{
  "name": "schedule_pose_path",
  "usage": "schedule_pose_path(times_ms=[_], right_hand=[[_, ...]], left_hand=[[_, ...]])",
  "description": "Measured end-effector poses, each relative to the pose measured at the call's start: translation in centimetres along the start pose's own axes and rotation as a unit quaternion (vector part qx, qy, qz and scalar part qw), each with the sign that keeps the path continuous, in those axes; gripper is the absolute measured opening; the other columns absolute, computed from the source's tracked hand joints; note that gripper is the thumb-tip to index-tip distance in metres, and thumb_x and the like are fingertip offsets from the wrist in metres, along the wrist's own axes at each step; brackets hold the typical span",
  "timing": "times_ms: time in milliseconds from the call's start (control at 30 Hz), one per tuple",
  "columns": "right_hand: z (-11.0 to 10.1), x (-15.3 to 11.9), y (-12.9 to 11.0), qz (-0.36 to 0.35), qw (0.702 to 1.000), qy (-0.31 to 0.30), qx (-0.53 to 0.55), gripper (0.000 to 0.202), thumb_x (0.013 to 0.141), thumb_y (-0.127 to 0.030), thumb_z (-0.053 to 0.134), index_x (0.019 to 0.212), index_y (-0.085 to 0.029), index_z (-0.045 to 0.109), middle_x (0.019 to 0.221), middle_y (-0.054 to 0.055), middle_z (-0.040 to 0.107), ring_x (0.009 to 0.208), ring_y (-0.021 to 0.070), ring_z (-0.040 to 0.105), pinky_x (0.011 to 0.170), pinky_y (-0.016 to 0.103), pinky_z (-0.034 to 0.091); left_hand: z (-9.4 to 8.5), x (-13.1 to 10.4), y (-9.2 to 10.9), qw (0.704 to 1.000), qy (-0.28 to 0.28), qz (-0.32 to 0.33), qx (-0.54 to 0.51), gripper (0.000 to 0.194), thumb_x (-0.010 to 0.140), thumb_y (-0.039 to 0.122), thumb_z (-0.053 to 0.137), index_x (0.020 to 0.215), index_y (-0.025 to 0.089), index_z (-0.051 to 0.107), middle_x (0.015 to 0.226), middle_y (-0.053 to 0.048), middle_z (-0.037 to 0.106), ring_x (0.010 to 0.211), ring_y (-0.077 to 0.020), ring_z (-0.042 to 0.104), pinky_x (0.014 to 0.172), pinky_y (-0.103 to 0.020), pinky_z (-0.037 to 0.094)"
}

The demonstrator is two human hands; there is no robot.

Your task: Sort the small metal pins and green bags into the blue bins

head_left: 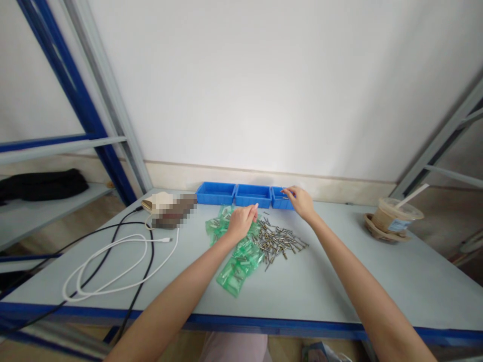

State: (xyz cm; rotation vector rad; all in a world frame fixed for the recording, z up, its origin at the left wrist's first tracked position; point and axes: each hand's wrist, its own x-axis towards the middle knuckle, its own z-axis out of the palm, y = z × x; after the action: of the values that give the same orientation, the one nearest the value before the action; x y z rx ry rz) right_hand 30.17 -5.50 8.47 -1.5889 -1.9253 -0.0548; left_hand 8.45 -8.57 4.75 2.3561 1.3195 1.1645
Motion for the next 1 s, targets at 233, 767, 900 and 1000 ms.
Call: schedule_pose_path(times_ms=[233,767,900,1000], right_hand=[[-0.2,-1.2,2.3,0.015,0.999,0.032,-0.025,0.031,0.081,-0.034,0.050,0.108,-0.022,0.057,0.104,0.009,0.060,0.093,0.0245,0.051,0.077,0.038,0.039],[0.6,-5.6,1.7,0.007,0.980,-0.179,0.092,0.015,0.074,-0.030,0.055,0.078,-0.020,0.065,0.079,0.002,0.067,0.072,0.0162,0.058,0.067,0.027,0.040],[0.7,-5.8,0.3,-0.050,0.957,-0.187,0.215,0.019,0.078,-0.032,0.050,0.082,-0.017,0.063,0.083,0.003,0.067,0.076,0.0161,0.058,0.068,0.026,0.042],[1.0,-6.0,-0.4,-0.068,0.952,-0.190,0.228,0.018,0.078,-0.031,0.051,0.082,-0.018,0.063,0.082,0.001,0.066,0.075,0.0157,0.057,0.068,0.027,0.041]], left_hand=[[-0.3,0.1,0.1,1.000,-0.023,0.002,0.002,0.052,0.093,0.039,0.022,0.061,0.017,0.056,0.055,0.000,0.060,0.057,-0.0137,0.056,0.062,-0.025,0.038],[0.6,-0.4,0.7,0.980,-0.062,0.137,0.133,0.031,0.092,0.033,0.038,0.080,0.016,0.061,0.069,-0.002,0.064,0.069,-0.0153,0.058,0.070,-0.026,0.038],[1.1,-0.5,1.0,0.951,-0.066,0.239,0.186,0.024,0.089,0.026,0.044,0.110,0.017,0.051,0.087,-0.003,0.065,0.083,-0.0167,0.058,0.082,-0.031,0.035],[1.2,-0.6,1.1,0.935,-0.074,0.276,0.209,0.017,0.089,0.021,0.044,0.103,0.017,0.053,0.084,-0.002,0.064,0.082,-0.0165,0.057,0.084,-0.033,0.034]])
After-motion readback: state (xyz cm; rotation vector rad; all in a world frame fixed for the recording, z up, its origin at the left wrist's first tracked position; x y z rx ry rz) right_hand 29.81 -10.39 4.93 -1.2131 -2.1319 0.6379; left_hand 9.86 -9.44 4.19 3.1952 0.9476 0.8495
